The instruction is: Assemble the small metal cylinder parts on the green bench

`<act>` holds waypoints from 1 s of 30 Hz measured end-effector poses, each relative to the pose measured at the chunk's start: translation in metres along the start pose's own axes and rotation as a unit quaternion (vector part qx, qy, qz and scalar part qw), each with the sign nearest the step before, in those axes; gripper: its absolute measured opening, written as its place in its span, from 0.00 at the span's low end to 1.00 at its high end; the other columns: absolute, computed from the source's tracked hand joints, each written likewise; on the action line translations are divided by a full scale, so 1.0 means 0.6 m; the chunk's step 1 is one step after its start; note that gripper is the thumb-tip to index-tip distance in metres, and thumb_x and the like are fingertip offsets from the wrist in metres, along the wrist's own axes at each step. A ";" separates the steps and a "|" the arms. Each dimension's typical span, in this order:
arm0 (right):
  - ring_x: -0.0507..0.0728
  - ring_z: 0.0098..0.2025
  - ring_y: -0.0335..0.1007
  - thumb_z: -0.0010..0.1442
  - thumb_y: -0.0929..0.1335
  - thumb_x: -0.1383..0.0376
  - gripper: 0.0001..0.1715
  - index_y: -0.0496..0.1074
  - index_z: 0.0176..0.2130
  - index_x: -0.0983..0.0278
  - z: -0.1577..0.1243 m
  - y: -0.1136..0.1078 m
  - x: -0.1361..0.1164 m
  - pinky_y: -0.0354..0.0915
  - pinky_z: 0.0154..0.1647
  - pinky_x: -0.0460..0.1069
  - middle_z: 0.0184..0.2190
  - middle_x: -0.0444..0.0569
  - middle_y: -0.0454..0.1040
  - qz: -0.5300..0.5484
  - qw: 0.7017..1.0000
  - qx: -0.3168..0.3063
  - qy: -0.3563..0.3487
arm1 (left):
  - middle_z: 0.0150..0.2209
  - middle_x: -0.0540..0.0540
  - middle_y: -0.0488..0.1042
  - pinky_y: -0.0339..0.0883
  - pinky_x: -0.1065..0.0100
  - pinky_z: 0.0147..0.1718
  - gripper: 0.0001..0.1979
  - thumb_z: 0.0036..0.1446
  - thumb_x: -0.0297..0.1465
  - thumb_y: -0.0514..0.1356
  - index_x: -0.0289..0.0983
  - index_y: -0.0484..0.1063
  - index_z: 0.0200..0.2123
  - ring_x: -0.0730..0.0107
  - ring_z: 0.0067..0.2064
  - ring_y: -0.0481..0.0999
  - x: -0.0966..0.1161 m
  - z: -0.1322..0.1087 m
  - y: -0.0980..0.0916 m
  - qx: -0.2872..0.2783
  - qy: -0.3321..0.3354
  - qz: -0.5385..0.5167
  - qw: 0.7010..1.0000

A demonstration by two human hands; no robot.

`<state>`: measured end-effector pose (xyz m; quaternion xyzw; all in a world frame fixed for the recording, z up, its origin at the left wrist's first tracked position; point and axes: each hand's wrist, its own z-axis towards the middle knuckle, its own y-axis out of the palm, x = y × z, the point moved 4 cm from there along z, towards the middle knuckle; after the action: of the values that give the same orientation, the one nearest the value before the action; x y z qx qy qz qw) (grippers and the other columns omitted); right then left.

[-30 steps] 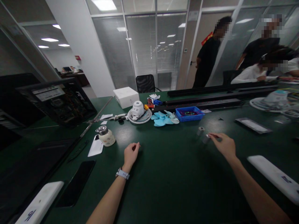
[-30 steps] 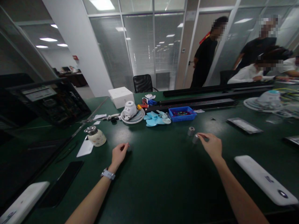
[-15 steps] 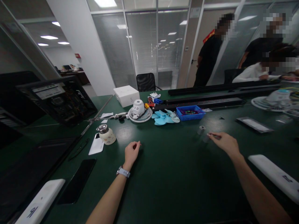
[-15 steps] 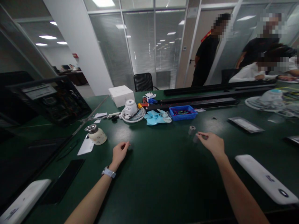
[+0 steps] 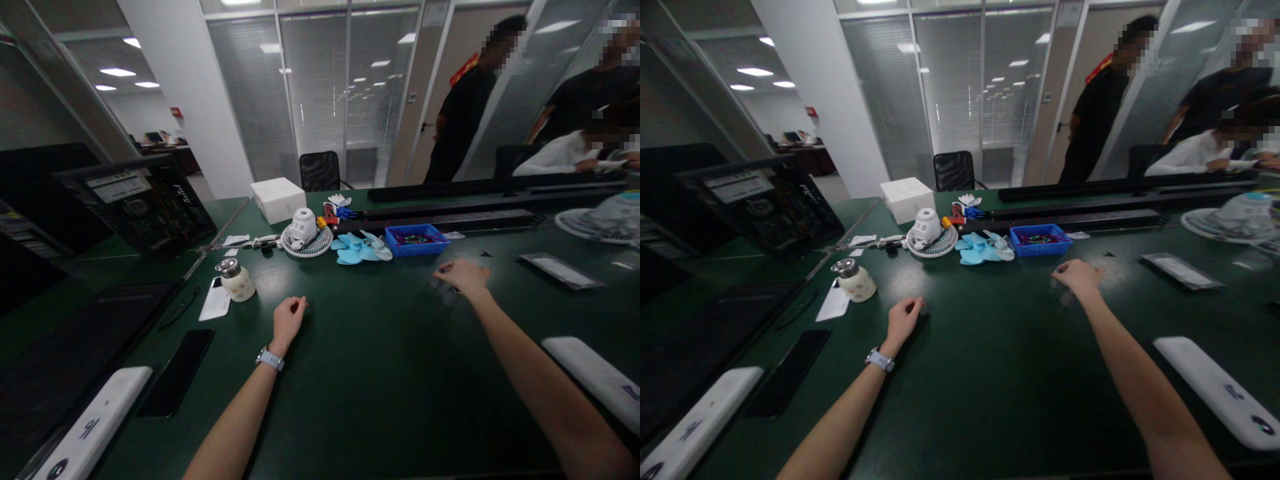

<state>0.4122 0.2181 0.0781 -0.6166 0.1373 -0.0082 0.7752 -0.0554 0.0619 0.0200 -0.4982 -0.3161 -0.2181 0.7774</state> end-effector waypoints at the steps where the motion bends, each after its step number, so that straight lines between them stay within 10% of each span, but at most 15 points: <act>1: 0.71 0.36 0.75 0.43 0.73 0.54 0.16 0.80 0.30 0.61 -0.003 -0.002 -0.001 0.59 0.46 0.70 0.28 0.56 0.79 0.005 1.000 0.002 -0.002 | 0.28 0.48 0.76 0.60 0.69 0.31 0.22 0.62 0.46 0.51 0.38 0.77 0.29 0.69 0.30 0.72 0.000 0.000 0.001 0.000 0.001 -0.002 1.000; 7: 0.67 0.44 0.75 0.49 0.71 0.57 0.22 0.77 0.44 0.61 -0.093 -0.041 -0.108 0.46 0.60 0.70 0.29 0.49 0.81 0.117 0.980 0.053 -0.149 | 0.27 0.48 0.76 0.59 0.69 0.30 0.22 0.62 0.46 0.51 0.38 0.77 0.29 0.69 0.29 0.71 0.000 0.002 0.004 -0.005 0.000 -0.005 1.000; 15: 0.62 0.50 0.74 0.48 0.73 0.57 0.29 0.72 0.50 0.58 -0.258 -0.005 -0.329 0.44 0.62 0.68 0.31 0.43 0.81 0.289 0.878 -0.163 -0.345 | 0.32 0.46 0.76 0.63 0.64 0.42 0.19 0.62 0.44 0.53 0.40 0.78 0.30 0.64 0.39 0.71 0.020 -0.007 -0.006 0.027 0.052 0.009 0.998; 24: 0.63 0.60 0.65 0.45 0.75 0.50 0.51 0.58 0.63 0.56 -0.287 0.063 -0.305 0.45 0.65 0.67 0.52 0.50 0.75 0.336 0.870 -0.062 -0.356 | 0.56 0.43 0.62 0.55 0.47 0.57 0.13 0.56 0.44 0.62 0.49 0.80 0.42 0.51 0.59 0.57 0.114 -0.033 0.052 0.004 0.133 0.028 0.991; 30: 0.64 0.63 0.60 0.48 0.73 0.48 0.40 0.66 0.57 0.57 -0.294 0.103 -0.294 0.48 0.65 0.66 0.56 0.52 0.71 0.338 0.873 -0.056 -0.347 | 0.56 0.43 0.61 0.55 0.46 0.56 0.11 0.55 0.44 0.63 0.50 0.81 0.39 0.48 0.59 0.56 0.129 -0.028 0.075 -0.003 0.115 0.008 0.993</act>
<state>0.1936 0.0966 0.0187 -0.5383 0.0595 0.4764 0.6926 0.0333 0.0629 0.0414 -0.4743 -0.2207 -0.2686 0.8088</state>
